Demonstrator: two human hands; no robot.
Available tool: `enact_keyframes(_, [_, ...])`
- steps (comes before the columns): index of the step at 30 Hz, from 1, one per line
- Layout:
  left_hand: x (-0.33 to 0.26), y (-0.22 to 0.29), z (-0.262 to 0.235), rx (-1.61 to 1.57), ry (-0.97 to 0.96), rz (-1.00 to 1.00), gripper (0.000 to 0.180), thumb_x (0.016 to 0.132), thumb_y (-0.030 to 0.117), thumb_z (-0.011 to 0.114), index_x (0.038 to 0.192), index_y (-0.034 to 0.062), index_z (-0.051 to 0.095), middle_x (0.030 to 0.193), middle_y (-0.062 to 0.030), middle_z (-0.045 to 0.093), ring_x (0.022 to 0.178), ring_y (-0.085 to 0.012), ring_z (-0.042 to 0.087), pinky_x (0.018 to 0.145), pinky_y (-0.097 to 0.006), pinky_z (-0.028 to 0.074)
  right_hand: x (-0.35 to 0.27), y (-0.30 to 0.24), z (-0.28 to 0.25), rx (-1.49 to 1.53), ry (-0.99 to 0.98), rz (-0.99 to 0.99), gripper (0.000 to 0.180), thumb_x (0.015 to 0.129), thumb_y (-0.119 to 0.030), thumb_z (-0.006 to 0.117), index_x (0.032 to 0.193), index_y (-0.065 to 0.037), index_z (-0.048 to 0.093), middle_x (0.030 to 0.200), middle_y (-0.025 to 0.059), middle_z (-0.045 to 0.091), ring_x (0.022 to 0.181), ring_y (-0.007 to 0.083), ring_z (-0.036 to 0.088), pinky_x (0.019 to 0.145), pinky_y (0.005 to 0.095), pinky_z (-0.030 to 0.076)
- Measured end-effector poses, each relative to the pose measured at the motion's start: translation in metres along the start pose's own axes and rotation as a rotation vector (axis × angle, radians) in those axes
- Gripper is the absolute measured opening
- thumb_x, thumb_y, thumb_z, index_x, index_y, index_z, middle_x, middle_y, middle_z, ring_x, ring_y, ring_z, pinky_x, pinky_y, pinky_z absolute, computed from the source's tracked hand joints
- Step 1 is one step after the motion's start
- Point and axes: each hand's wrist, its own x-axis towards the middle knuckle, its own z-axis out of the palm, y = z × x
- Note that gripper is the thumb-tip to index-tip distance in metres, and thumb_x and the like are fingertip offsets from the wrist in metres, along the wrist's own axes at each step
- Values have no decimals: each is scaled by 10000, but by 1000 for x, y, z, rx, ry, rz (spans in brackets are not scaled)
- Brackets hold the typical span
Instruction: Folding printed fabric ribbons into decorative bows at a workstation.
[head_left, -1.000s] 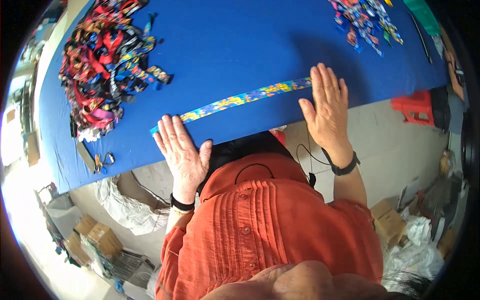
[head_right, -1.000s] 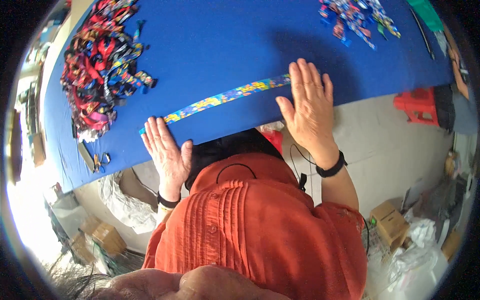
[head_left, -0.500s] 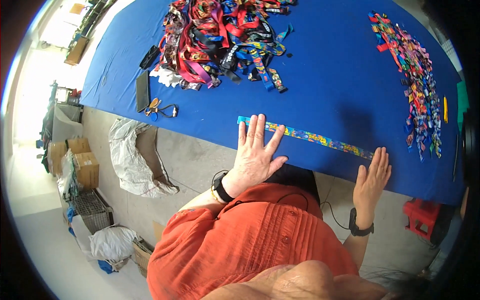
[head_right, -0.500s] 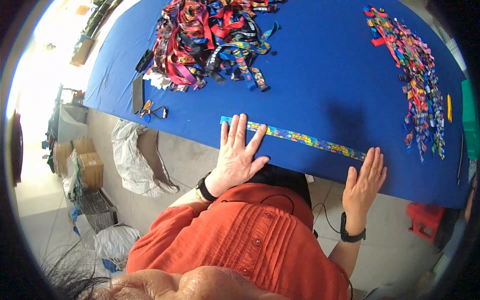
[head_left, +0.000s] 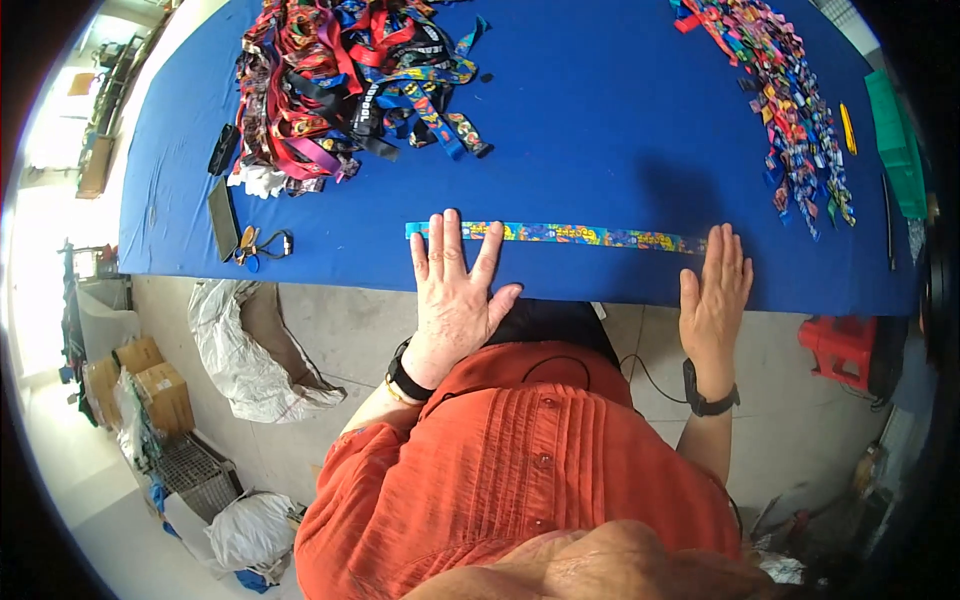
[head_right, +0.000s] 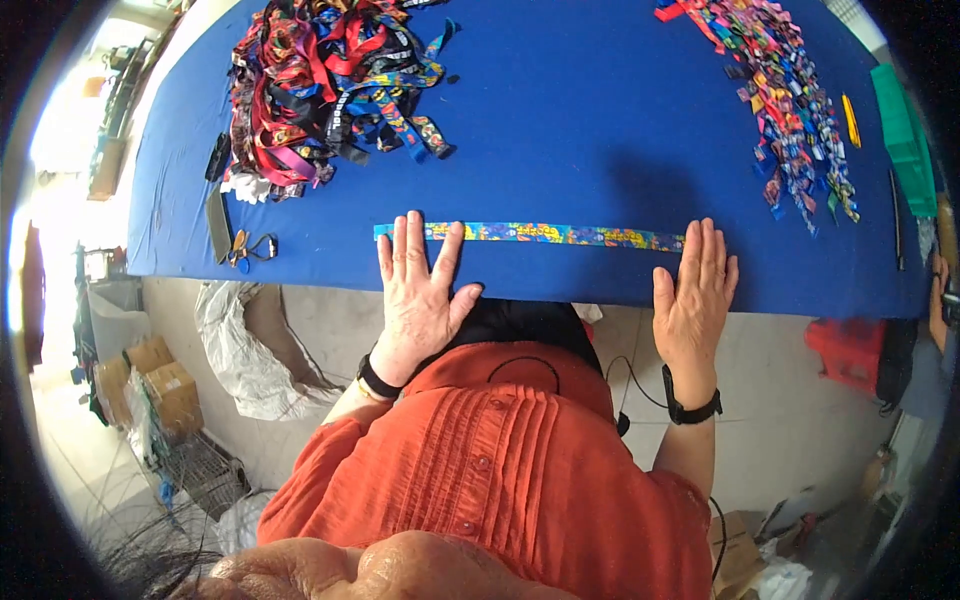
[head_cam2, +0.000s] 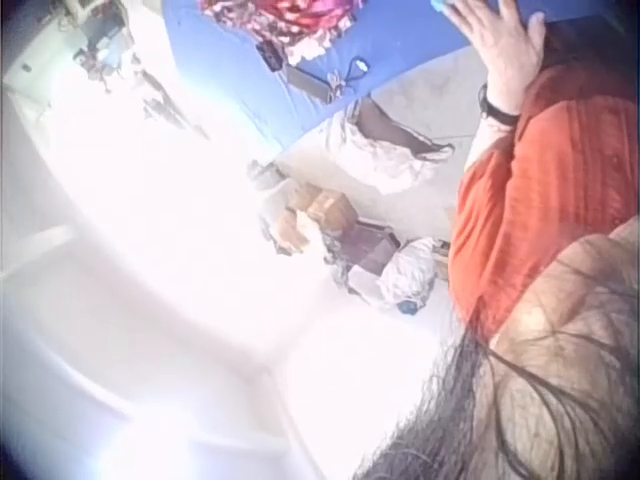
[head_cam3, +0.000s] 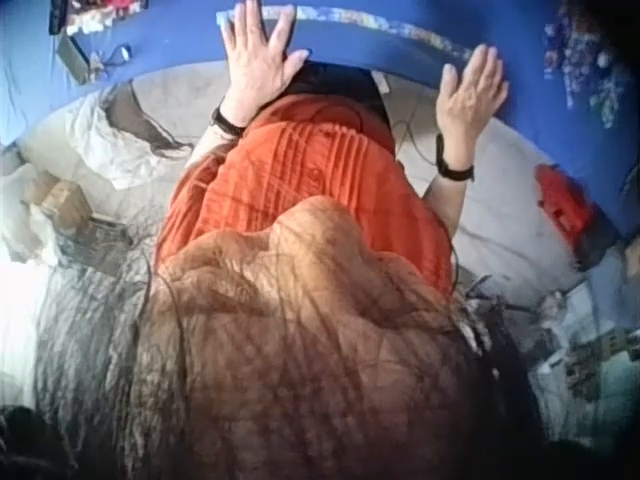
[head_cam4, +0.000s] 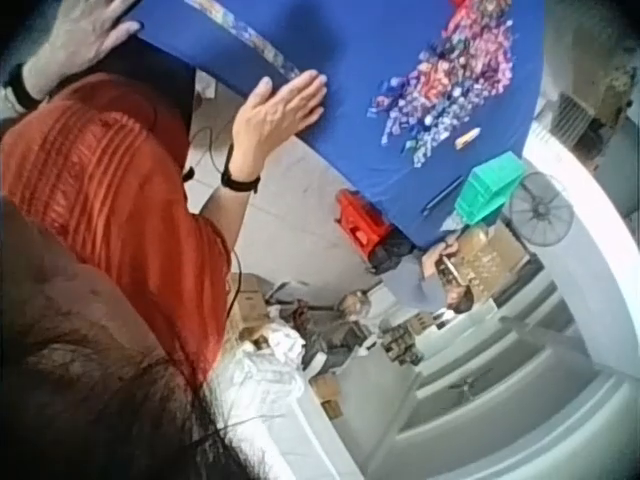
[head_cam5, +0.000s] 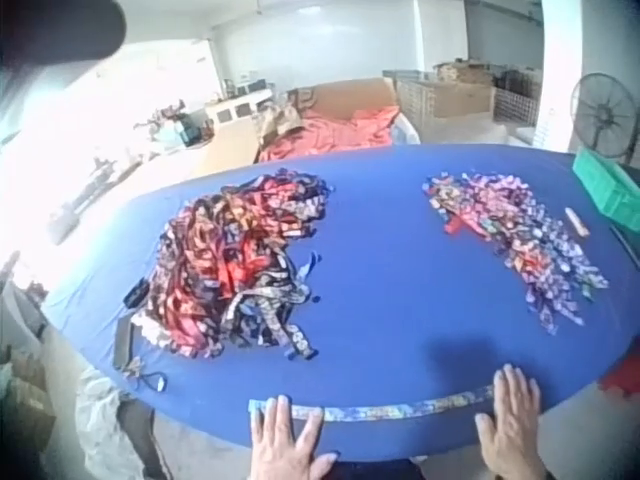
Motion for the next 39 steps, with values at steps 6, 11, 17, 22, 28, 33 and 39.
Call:
enact_keyframes(6, [1,3,2,8,-19,12,712,920,498,537,1509,149,342,1531,-320,193,1429,-486,173,1160,-594,95,-2,2,1,10,16,12,601,1015,-380,409,1501,-42,301,1533,160,334,1414,335,317,1152,530,218])
enact_keyframes(11, [2,5,-1,41,-28,8,646,926,466,540,1500,219,374,1541,-314,176,1431,-484,173,1161,-583,105,-1,2,-1,23,28,4,605,1007,-384,432,1486,-29,328,1516,173,358,1393,349,344,1139,534,235])
enact_keyframes(17, [2,6,-3,58,-26,19,605,937,424,541,1493,243,387,1545,-309,173,1428,-478,184,1163,-577,114,-2,2,-2,17,19,23,616,998,-384,447,1487,-29,329,1521,177,356,1395,348,347,1144,526,229])
enact_keyframes(22, [3,8,-2,64,-27,38,589,950,420,521,1489,220,394,1548,-312,164,1436,-477,167,1164,-577,109,-1,2,-4,27,19,10,600,992,-375,459,1498,-77,332,1511,186,363,1373,359,372,1133,542,236])
enact_keyframes(28, [2,11,-3,83,-19,39,571,975,437,470,1491,207,389,1547,-317,162,1443,-470,152,1168,-570,91,-5,-8,-13,34,50,61,592,959,-361,539,1493,-169,371,1538,198,294,1398,423,291,1107,625,215])
enact_keyframes(33, [2,10,-3,71,-41,29,588,968,467,480,1498,234,381,1545,-328,150,1442,-475,150,1165,-579,94,-4,-36,-29,119,8,-37,586,947,-367,549,1475,-155,408,1531,189,306,1396,400,305,1116,626,185])
enact_keyframes(39, [3,9,-3,76,-39,29,594,956,465,502,1493,239,388,1540,-332,157,1440,-481,146,1165,-584,92,-6,-49,-13,177,-24,-84,594,928,-361,578,1452,-125,427,1490,192,361,1360,377,364,1107,608,209])
